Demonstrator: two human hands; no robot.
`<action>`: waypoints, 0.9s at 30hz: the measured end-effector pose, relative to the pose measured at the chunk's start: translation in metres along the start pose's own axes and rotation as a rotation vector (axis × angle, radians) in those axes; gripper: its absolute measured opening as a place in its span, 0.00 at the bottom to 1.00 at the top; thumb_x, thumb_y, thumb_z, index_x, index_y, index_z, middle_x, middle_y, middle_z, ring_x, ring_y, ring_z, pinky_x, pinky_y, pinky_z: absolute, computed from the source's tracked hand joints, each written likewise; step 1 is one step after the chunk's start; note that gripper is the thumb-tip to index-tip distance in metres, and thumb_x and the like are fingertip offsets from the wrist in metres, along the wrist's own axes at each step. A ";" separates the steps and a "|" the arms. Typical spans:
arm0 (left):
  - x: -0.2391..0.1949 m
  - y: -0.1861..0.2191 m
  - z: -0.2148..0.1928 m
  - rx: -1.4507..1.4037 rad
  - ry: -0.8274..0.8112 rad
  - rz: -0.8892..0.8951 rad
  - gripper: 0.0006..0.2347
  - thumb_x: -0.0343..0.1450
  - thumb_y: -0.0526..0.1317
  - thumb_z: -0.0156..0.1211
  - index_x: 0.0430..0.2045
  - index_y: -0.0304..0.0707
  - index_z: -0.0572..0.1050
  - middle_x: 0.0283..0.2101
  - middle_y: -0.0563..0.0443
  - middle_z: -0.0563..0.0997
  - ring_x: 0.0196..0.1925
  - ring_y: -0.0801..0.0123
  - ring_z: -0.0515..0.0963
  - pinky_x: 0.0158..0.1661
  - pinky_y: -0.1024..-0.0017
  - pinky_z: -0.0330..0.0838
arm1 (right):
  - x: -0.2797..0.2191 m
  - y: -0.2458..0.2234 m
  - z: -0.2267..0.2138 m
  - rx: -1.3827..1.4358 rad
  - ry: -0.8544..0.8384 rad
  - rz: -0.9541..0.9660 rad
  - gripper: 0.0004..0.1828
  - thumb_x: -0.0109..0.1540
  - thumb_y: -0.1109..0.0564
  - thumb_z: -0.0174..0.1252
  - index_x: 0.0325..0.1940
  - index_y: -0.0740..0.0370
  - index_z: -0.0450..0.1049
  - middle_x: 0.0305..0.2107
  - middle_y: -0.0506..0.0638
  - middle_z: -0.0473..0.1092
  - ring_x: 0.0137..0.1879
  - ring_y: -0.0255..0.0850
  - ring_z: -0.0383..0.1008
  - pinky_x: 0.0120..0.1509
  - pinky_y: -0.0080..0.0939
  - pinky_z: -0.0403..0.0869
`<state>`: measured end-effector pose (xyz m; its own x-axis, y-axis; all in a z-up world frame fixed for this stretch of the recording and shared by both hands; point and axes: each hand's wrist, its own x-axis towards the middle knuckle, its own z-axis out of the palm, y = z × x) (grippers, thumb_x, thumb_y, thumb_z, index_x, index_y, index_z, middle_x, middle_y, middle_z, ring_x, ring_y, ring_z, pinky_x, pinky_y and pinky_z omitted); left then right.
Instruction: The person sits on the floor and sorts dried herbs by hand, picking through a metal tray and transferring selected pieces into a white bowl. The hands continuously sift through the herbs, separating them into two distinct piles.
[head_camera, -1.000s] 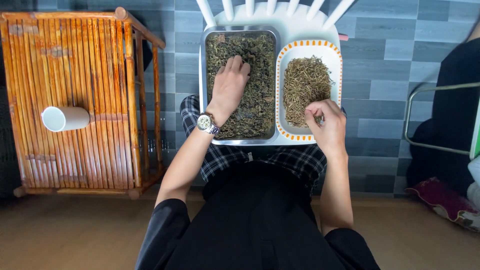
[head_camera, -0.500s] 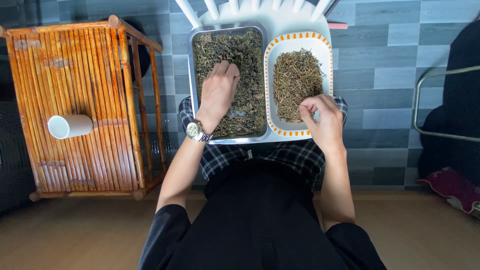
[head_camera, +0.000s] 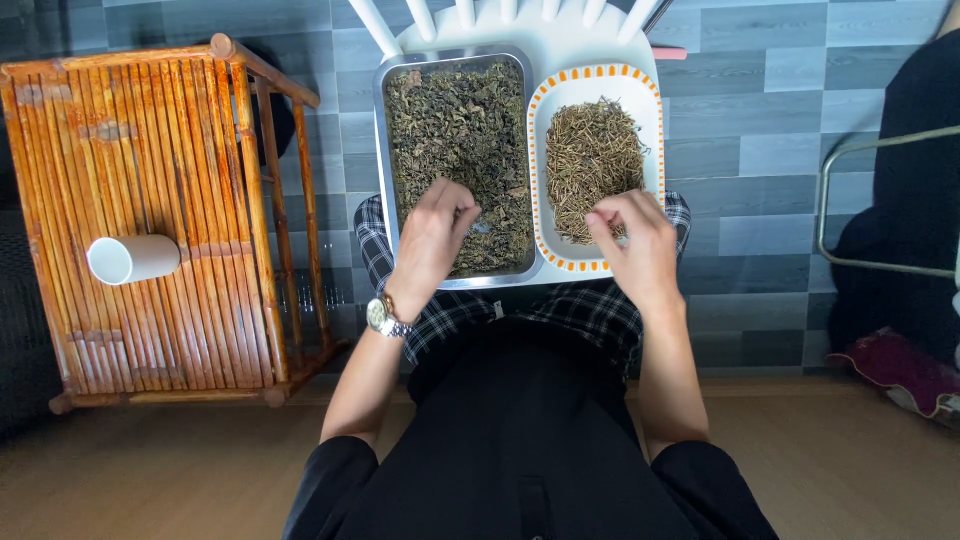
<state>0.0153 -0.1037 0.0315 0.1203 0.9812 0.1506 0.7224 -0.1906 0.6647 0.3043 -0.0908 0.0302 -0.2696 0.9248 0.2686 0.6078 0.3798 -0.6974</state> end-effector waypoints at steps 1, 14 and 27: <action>-0.006 0.005 0.001 -0.015 -0.007 0.035 0.04 0.71 0.30 0.66 0.29 0.36 0.76 0.32 0.50 0.76 0.37 0.60 0.83 0.37 0.69 0.80 | 0.001 -0.006 0.006 0.023 -0.028 -0.017 0.02 0.68 0.63 0.62 0.42 0.64 0.78 0.32 0.54 0.73 0.40 0.46 0.74 0.45 0.46 0.74; -0.052 0.023 0.002 0.045 0.045 0.124 0.07 0.73 0.34 0.65 0.35 0.35 0.71 0.32 0.50 0.73 0.35 0.55 0.82 0.33 0.63 0.79 | 0.012 -0.073 0.070 0.063 -0.206 -0.231 0.04 0.66 0.58 0.63 0.35 0.58 0.78 0.27 0.48 0.73 0.37 0.43 0.76 0.37 0.41 0.77; -0.036 0.021 0.008 0.222 -0.012 0.239 0.04 0.76 0.36 0.58 0.40 0.36 0.72 0.32 0.49 0.76 0.36 0.56 0.83 0.33 0.65 0.78 | 0.011 -0.042 0.065 0.113 -0.194 -0.200 0.04 0.64 0.59 0.64 0.36 0.57 0.76 0.26 0.47 0.71 0.35 0.47 0.75 0.36 0.47 0.75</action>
<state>0.0316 -0.1427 0.0336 0.3113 0.9101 0.2734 0.8034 -0.4057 0.4359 0.2271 -0.0985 0.0195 -0.5198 0.8058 0.2837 0.4443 0.5386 -0.7158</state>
